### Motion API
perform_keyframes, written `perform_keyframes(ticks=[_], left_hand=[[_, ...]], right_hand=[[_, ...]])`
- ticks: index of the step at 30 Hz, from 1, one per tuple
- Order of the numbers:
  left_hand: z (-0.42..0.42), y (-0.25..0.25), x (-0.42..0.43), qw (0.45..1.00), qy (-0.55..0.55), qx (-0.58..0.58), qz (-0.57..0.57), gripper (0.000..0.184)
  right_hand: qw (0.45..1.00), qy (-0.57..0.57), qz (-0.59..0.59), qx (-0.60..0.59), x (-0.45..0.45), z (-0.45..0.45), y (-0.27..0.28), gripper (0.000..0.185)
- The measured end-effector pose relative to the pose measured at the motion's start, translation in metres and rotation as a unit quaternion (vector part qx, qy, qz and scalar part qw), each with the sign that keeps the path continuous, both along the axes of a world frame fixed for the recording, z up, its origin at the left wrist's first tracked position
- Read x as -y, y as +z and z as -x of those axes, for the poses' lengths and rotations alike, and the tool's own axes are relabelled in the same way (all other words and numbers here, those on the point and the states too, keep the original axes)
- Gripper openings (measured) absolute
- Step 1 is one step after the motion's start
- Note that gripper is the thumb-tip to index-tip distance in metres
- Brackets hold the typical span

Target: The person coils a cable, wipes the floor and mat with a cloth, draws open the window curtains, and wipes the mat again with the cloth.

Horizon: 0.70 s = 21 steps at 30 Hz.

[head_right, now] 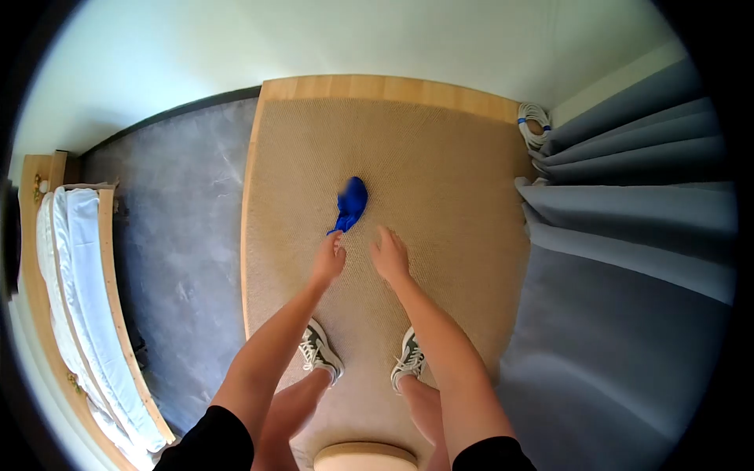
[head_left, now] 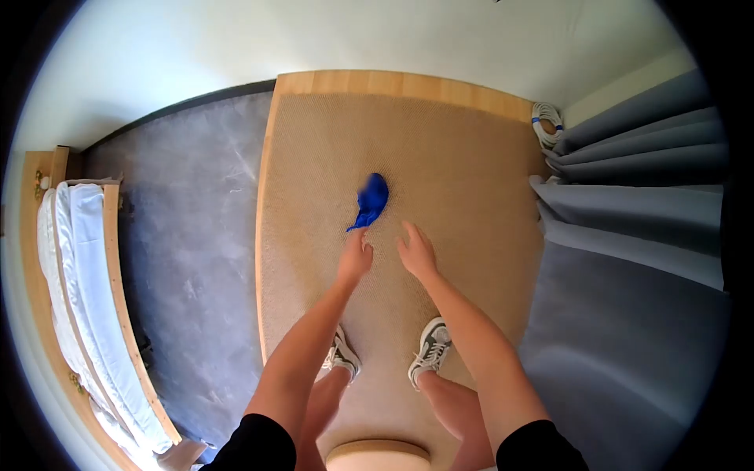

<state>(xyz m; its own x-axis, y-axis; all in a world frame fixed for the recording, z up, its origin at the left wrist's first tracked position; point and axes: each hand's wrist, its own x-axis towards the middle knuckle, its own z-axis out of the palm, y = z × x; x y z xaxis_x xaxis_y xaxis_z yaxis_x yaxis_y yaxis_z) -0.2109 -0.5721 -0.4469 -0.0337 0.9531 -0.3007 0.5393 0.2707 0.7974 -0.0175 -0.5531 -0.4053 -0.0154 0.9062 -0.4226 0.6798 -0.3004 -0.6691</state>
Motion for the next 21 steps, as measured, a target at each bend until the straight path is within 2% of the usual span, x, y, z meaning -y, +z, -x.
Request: perform_keyframes(ticks=[2,4,7,9,10,11,12,13,14,16,17,18,19,21], left_hand=[[0.009,-0.041,-0.018,0.999,-0.002,-0.038,-0.007,0.050],[0.014,-0.059,-0.044,0.997,-0.008,-0.073,-0.029,0.051],[0.013,-0.072,-0.082,0.994,-0.001,-0.104,-0.024,0.058],[0.013,-0.099,-0.098,0.987,-0.043,-0.106,-0.116,0.062],[0.011,-0.111,-0.105,0.986,-0.043,-0.104,-0.124,0.062],[0.011,-0.126,-0.109,0.997,-0.038,-0.026,-0.054,0.064],[0.009,-0.141,-0.120,0.998,-0.034,0.052,0.012,0.067],[0.009,-0.170,-0.125,0.993,-0.010,0.118,-0.007,0.065],[0.008,-0.154,-0.131,0.993,-0.015,0.119,-0.018,0.065],[0.007,-0.103,-0.132,0.947,0.062,0.214,0.234,0.063],[0.008,-0.099,-0.132,0.948,0.059,0.213,0.227,0.063],[0.007,-0.099,-0.129,0.945,-0.023,0.228,0.232,0.060],[0.000,-0.094,-0.130,0.935,-0.110,0.242,0.236,0.057],[-0.026,-0.062,-0.116,0.935,-0.159,0.241,0.206,0.055]], right_hand=[[1.000,-0.013,-0.006,-0.027,-0.017,0.019,-0.054,0.052],[0.993,-0.075,-0.059,-0.064,-0.042,0.033,-0.106,0.058],[0.986,-0.122,-0.098,-0.053,-0.073,0.054,-0.122,0.055],[0.979,-0.162,-0.107,-0.066,-0.087,0.073,-0.153,0.054],[0.970,-0.200,-0.108,-0.082,-0.092,0.076,-0.170,0.054],[0.969,-0.202,-0.116,-0.082,-0.094,0.076,-0.182,0.054],[0.964,-0.222,-0.034,-0.139,-0.102,0.073,-0.190,0.048],[0.950,-0.239,0.050,-0.197,-0.107,0.069,-0.192,0.043],[0.949,-0.240,0.038,-0.199,-0.112,0.059,-0.186,0.043],[0.913,-0.146,0.163,-0.343,-0.116,0.029,-0.165,0.031],[0.941,-0.061,0.145,-0.299,-0.118,0.012,-0.162,0.035],[0.941,-0.065,0.141,-0.299,-0.113,0.000,-0.144,0.035],[0.925,-0.062,0.188,-0.325,-0.108,-0.017,-0.113,0.039],[0.900,-0.039,0.256,-0.349,-0.088,-0.055,-0.069,0.049]])
